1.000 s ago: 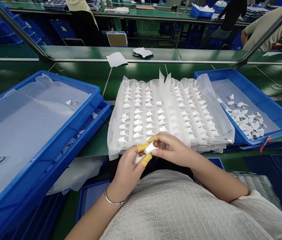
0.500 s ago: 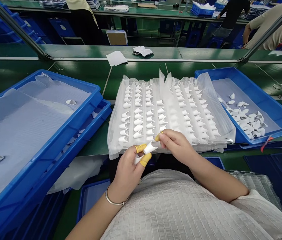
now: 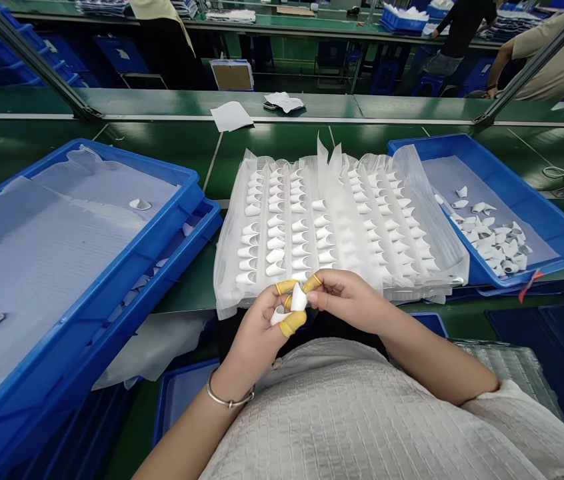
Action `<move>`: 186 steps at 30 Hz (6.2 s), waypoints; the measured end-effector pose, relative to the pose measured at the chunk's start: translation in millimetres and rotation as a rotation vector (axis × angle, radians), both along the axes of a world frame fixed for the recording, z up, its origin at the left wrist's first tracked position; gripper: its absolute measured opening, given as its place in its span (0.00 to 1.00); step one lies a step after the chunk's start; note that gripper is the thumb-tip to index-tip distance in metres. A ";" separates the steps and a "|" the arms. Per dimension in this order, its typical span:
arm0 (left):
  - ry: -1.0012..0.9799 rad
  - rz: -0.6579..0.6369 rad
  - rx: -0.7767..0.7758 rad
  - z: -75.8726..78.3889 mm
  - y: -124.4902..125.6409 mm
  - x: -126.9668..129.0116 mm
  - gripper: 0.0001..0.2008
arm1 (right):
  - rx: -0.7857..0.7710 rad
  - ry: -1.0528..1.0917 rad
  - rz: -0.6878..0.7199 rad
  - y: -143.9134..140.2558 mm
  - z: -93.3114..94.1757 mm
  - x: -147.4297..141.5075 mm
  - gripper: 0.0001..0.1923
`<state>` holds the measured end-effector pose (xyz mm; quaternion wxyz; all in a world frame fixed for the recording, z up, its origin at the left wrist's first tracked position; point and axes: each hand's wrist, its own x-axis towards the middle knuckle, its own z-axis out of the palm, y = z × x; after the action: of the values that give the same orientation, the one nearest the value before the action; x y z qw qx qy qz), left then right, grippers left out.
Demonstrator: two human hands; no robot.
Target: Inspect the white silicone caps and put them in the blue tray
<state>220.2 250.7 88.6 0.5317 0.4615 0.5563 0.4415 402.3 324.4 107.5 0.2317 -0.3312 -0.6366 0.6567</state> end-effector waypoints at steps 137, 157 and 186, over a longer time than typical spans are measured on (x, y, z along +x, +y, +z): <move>0.807 -0.162 0.810 4.5 -1.4 -13.0 0.07 | -0.169 -0.010 0.154 23.0 15.0 5.7 0.14; 0.402 0.160 0.191 -2.3 1.7 -27.9 0.09 | 0.593 -0.761 -0.321 202.2 7.0 -10.4 0.11; -0.030 0.008 0.011 1.3 2.6 -10.8 0.28 | 0.813 -0.393 0.254 45.3 51.7 -16.8 0.11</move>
<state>209.4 253.3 89.9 0.5357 0.4556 0.5474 0.4536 385.5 369.7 159.2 0.1355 -0.2513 -0.9096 0.3019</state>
